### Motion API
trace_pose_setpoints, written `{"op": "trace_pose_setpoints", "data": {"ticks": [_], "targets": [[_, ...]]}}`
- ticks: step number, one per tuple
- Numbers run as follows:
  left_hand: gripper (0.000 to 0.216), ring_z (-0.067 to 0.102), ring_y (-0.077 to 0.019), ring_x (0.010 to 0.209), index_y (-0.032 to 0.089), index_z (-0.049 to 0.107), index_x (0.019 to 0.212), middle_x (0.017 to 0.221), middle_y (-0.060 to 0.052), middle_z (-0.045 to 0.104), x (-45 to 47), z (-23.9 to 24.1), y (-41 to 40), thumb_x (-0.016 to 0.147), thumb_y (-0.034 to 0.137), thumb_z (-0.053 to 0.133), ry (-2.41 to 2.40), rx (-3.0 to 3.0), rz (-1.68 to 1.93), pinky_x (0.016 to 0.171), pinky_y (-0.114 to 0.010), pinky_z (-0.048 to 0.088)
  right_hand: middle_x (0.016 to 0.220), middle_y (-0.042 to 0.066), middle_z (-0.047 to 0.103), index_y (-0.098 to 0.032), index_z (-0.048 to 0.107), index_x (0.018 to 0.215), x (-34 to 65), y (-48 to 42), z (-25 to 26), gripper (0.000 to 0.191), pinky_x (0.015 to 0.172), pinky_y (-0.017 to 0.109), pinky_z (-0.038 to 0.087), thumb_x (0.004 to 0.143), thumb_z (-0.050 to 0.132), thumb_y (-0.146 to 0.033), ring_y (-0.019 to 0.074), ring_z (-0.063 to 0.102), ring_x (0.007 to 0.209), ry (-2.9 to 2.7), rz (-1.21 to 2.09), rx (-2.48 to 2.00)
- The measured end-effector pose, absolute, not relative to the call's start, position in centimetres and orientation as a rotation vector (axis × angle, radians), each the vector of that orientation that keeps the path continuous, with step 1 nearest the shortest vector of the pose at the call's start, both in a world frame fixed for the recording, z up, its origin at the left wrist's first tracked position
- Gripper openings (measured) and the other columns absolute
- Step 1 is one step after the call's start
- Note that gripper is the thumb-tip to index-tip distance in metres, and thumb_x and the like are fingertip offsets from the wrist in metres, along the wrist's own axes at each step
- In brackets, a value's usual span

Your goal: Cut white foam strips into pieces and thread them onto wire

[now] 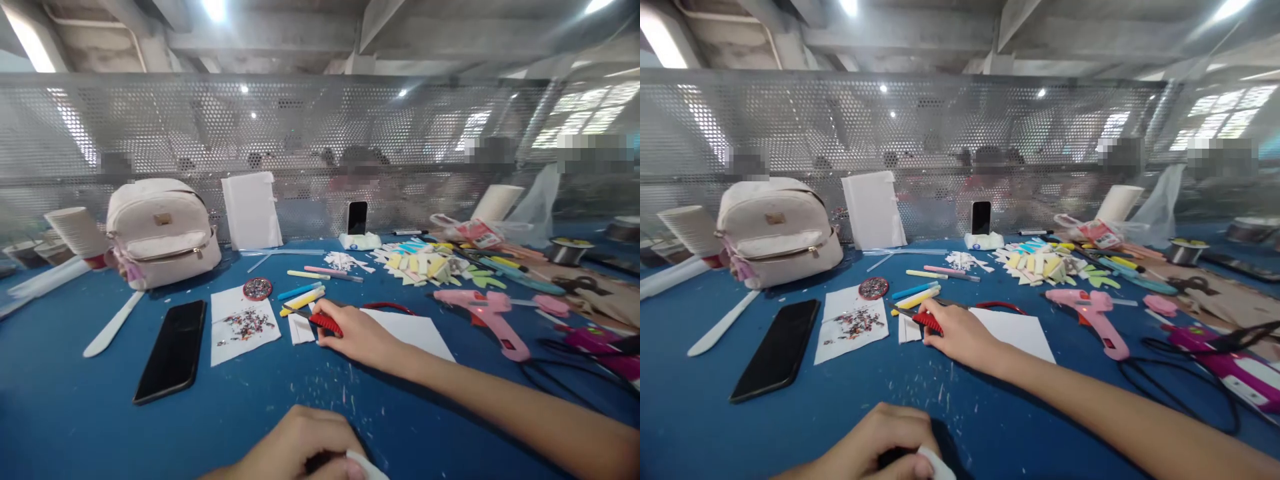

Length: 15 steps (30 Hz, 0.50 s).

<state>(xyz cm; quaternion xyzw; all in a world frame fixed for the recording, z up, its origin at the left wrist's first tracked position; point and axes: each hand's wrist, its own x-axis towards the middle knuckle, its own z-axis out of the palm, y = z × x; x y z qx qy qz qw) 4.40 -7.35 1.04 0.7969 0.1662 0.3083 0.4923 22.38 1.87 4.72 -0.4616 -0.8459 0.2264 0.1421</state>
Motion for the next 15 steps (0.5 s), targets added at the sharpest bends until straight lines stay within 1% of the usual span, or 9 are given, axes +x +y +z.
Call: {"op": "trace_pose_setpoints", "data": {"ticks": [6,10,15], "targets": [[0.053,0.066,-0.0164,0.076,0.012,0.075,0.098,0.081,-0.01,0.069,3.85,0.35,-7.38,0.103,0.052,0.041,0.425,1.914,0.709,0.07,-0.021,0.049,0.092,0.0,0.076,-0.025,0.053,0.106,21.89,2.17,4.69,0.034,0.072,0.028,0.041,0.08,0.072,-0.012,0.0262,0.069,0.087,-2.481,0.618,-1.362],[0.054,0.066,-0.0162,0.075,0.012,0.076,0.099,0.08,-0.009,0.068,3.88,0.19,-7.43,0.102,0.053,0.041,0.444,1.904,0.693,0.069,-0.021,0.048,0.093,-0.002,0.077,-0.025,0.053,0.106,21.86,2.38,4.52,0.036,0.073,0.027,0.041,0.079,0.071,-0.011,0.0249,0.07,0.089,-2.488,0.623,-1.345],[0.059,0.066,-0.0167,0.074,0.013,0.076,0.096,0.077,-0.009,0.068,4.05,0.34,-7.42,0.101,0.058,0.039,0.449,1.905,0.701,0.069,-0.021,0.048,0.091,-0.002,0.077,-0.026,0.055,0.107,21.79,2.28,4.3,0.036,0.073,0.027,0.041,0.077,0.069,-0.009,0.025,0.07,0.088,-2.471,0.641,-1.329]]}}
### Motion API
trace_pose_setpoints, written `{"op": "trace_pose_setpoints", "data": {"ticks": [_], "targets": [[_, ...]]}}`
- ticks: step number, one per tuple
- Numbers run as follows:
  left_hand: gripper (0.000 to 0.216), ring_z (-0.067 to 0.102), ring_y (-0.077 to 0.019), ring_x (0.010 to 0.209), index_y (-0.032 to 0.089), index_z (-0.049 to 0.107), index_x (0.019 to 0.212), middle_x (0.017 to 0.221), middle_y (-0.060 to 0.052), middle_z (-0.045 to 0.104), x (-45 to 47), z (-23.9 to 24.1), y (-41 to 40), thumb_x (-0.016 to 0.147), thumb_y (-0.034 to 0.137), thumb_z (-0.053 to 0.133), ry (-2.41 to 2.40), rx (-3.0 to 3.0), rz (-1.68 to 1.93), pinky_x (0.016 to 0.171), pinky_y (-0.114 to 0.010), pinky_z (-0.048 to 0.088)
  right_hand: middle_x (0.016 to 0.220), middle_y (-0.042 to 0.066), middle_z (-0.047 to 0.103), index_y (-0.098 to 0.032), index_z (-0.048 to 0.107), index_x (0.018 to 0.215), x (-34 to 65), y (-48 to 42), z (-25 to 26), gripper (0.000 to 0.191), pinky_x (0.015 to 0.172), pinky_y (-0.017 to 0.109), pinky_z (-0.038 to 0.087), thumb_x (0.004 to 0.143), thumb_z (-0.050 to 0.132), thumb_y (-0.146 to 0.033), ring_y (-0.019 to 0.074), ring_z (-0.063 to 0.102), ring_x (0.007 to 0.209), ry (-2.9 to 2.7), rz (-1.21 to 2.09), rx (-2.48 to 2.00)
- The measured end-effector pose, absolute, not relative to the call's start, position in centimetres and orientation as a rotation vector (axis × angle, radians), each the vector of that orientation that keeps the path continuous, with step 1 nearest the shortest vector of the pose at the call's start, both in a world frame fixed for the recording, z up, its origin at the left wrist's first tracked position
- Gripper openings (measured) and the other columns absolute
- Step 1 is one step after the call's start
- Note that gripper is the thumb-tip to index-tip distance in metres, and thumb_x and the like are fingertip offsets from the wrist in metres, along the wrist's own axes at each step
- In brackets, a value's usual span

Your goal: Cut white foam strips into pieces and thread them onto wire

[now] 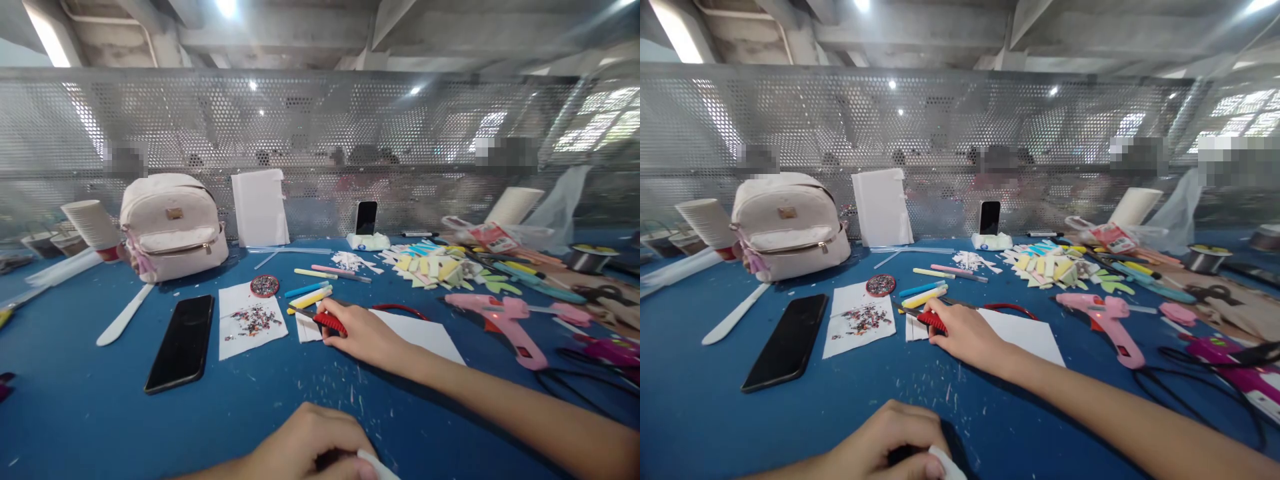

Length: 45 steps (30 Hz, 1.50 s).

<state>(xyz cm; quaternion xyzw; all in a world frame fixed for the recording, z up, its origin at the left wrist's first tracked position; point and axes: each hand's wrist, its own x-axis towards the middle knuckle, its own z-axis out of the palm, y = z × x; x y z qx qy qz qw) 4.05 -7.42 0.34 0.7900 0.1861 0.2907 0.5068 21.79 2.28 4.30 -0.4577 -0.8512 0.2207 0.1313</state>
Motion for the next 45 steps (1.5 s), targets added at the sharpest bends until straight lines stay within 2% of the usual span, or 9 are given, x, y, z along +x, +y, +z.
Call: {"op": "trace_pose_setpoints", "data": {"ticks": [6,10,14,24,30,36,45], "targets": [[0.056,0.067,-0.0168,0.076,0.012,0.077,0.096,0.079,-0.009,0.068,4.0,0.5,-7.4,0.101,0.056,0.041,0.433,1.886,0.703,0.071,-0.021,0.049,0.086,0.0,0.076,-0.024,0.056,0.108,23.2,4.1,6.2,0.034,0.069,0.029,0.044,0.076,0.065,-0.014,0.0229,0.07,0.074,-2.374,0.685,-1.347],[0.055,0.067,-0.0167,0.077,0.011,0.076,0.096,0.08,-0.01,0.069,4.1,0.5,-7.3,0.102,0.054,0.042,0.439,1.886,0.699,0.07,-0.021,0.048,0.09,0.002,0.076,-0.023,0.05,0.107,24.6,5.7,7.7,0.031,0.078,0.03,0.047,0.079,0.061,-0.018,0.021,0.07,0.081,-2.287,0.736,-1.309],[0.058,0.068,-0.0173,0.079,0.012,0.076,0.094,0.083,-0.012,0.072,4.1,0.5,-7.3,0.101,0.057,0.04,0.422,1.911,0.708,0.071,-0.021,0.049,0.085,0.0,0.077,-0.023,0.051,0.106,24.4,4.9,6.9,0.033,0.069,0.027,0.05,0.077,0.065,-0.018,0.019,0.071,0.075,-2.326,0.89,-1.249],[0.064,0.071,-0.0183,0.082,0.009,0.076,0.093,0.084,-0.015,0.074,4.2,0.5,-7.3,0.101,0.059,0.037,0.392,1.93,0.72,0.074,-0.021,0.051,0.081,-0.004,0.078,-0.024,0.055,0.093,22.6,2.7,5.2,0.031,0.063,0.023,0.041,0.071,0.073,-0.012,0.0186,0.069,0.069,-2.482,0.882,-1.225],[0.061,0.072,-0.0188,0.083,0.013,0.077,0.094,0.087,-0.013,0.075,4.2,0.8,-7.3,0.101,0.059,0.038,0.418,1.909,0.694,0.073,-0.021,0.051,0.081,-0.003,0.076,-0.023,0.054,0.086,22.4,2.1,5.7,0.028,0.064,0.023,0.041,0.071,0.072,-0.008,0.0205,0.07,0.075,-2.533,0.825,-1.238],[0.062,0.072,-0.0195,0.083,0.014,0.077,0.094,0.087,-0.013,0.075,4.2,0.8,-7.4,0.1,0.061,0.038,0.421,1.907,0.695,0.072,-0.022,0.051,0.089,-0.001,0.077,-0.025,0.057,0.102,23.0,3.1,5.8,0.031,0.071,0.026,0.044,0.076,0.072,-0.015,0.0242,0.071,0.084,-2.503,0.75,-1.297],[0.063,0.071,-0.0191,0.082,0.013,0.076,0.093,0.086,-0.013,0.074,4.2,0.9,-7.3,0.099,0.063,0.038,0.435,1.901,0.67,0.074,-0.022,0.05,0.089,0.0,0.077,-0.025,0.057,0.107,22.9,3.4,5.1,0.035,0.069,0.026,0.046,0.076,0.072,-0.015,0.0259,0.072,0.083,-2.509,0.688,-1.338]]}}
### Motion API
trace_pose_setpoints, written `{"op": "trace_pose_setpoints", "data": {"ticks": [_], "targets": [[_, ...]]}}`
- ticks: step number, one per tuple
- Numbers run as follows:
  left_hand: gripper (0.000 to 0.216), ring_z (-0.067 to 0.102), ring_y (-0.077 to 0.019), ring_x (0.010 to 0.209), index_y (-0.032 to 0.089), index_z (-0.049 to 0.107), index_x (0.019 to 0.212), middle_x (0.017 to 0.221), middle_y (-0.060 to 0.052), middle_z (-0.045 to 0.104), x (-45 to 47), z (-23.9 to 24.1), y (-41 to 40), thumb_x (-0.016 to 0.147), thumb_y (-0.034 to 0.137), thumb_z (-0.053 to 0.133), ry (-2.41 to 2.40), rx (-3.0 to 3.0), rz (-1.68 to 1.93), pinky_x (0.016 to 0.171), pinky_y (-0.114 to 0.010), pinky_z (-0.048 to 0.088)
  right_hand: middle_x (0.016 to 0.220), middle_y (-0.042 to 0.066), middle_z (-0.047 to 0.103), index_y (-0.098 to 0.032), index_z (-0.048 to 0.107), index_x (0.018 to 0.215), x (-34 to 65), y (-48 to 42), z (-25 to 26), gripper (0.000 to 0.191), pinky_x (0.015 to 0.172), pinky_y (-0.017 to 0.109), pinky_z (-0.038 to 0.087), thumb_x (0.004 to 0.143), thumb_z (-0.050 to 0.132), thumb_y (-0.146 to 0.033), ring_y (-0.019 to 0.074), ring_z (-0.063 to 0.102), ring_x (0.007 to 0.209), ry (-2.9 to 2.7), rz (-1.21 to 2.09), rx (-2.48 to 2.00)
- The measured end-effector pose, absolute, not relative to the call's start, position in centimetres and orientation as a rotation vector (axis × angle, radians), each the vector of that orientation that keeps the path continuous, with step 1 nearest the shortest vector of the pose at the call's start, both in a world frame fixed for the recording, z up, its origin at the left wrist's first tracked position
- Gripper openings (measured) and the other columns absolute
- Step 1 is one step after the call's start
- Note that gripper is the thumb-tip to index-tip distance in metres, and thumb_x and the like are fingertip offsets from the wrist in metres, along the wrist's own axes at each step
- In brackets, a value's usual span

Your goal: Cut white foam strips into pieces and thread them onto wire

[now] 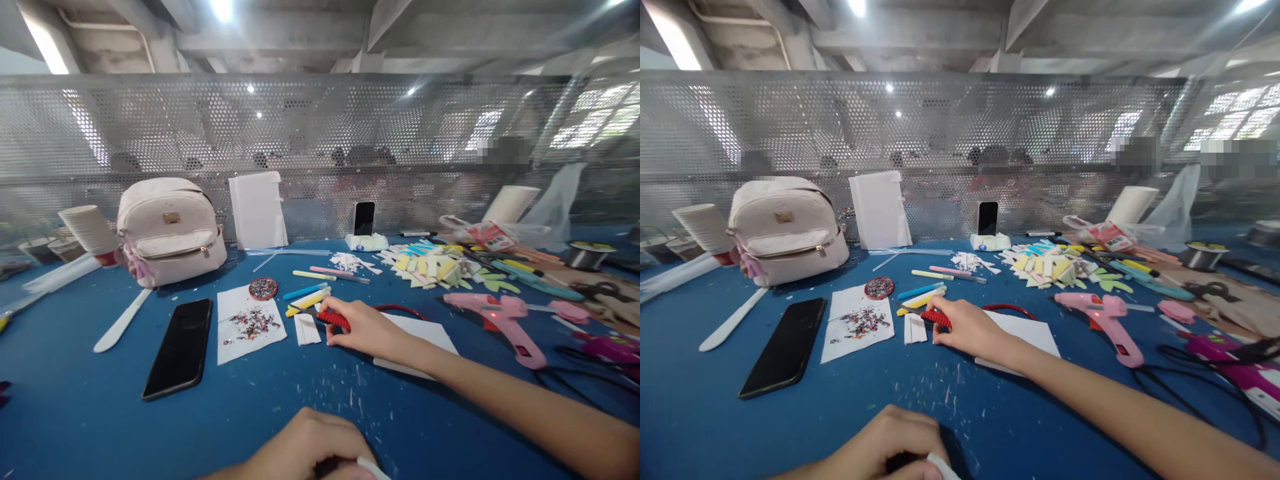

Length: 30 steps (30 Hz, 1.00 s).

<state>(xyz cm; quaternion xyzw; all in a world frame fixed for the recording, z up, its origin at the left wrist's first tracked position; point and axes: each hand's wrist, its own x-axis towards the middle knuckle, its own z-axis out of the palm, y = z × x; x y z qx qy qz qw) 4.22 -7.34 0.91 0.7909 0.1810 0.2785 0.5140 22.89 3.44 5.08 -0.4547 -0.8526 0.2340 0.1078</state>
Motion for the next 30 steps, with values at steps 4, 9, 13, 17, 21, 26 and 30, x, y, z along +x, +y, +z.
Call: {"op": "trace_pose_setpoints", "data": {"ticks": [4,9,13,17,21,26,30], "targets": [[0.061,0.072,-0.0194,0.083,0.013,0.077,0.093,0.086,-0.013,0.075,4.2,0.8,-7.3,0.1,0.06,0.039,0.417,1.881,0.692,0.074,-0.021,0.05,0.09,-0.001,0.077,-0.026,0.059,0.106,22.7,3.4,5.0,0.035,0.067,0.025,0.045,0.076,0.072,-0.014,0.0252,0.072,0.084,-2.55,0.662,-1.299],[0.06,0.071,-0.0194,0.082,0.013,0.077,0.095,0.086,-0.013,0.075,4.2,0.5,-7.2,0.1,0.06,0.04,0.423,1.918,0.688,0.073,-0.022,0.051,0.085,0.0,0.076,-0.025,0.063,0.098,22.5,3.1,5.3,0.028,0.063,0.025,0.043,0.074,0.072,-0.013,0.0239,0.071,0.078,-2.591,0.599,-1.272],[0.064,0.071,-0.019,0.079,0.012,0.077,0.091,0.082,-0.013,0.074,4.3,0.9,-7.2,0.1,0.062,0.038,0.427,1.913,0.701,0.07,-0.022,0.05,0.087,-0.001,0.076,-0.025,0.064,0.104,23.3,5.5,7.1,0.031,0.066,0.026,0.047,0.076,0.074,-0.017,0.0216,0.071,0.078,-2.525,0.511,-1.289],[0.062,0.069,-0.0179,0.076,0.014,0.077,0.091,0.078,-0.011,0.072,4.4,1.1,-7.4,0.099,0.062,0.039,0.443,1.913,0.698,0.068,-0.022,0.05,0.098,0.001,0.074,-0.021,0.057,0.123,25.9,11.7,9.8,0.035,0.088,0.032,0.051,0.089,0.066,-0.019,0.0204,0.069,0.095,-2.333,0.306,-1.434],[0.058,0.067,-0.017,0.073,0.013,0.076,0.092,0.076,-0.009,0.069,4.3,0.8,-7.5,0.099,0.06,0.042,0.458,1.901,0.699,0.066,-0.021,0.048,0.124,0.009,0.063,-0.016,0.06,0.125,28.2,17.2,10.2,0.031,0.087,0.044,0.057,0.099,0.062,-0.032,0.0238,0.066,0.103,-2.214,0.156,-1.666],[0.057,0.064,-0.0161,0.07,0.012,0.076,0.09,0.073,-0.008,0.066,4.4,0.6,-7.5,0.099,0.058,0.044,0.461,1.869,0.708,0.066,-0.021,0.047,0.126,0.01,0.062,-0.017,0.059,0.126,28.8,19.5,8.4,0.031,0.087,0.044,0.057,0.098,0.062,-0.031,0.0243,0.065,0.105,-2.137,0.076,-1.839],[0.064,0.052,-0.0106,0.054,0.011,0.074,0.083,0.062,-0.003,0.057,4.6,0.8,-7.6,0.094,0.068,0.045,0.556,1.696,0.72,0.053,-0.019,0.039,0.126,0.01,0.062,-0.017,0.059,0.126,28.7,19.4,7.9,0.031,0.088,0.044,0.057,0.098,0.062,-0.031,0.0244,0.065,0.105,-2.117,0.026,-1.841]]}}
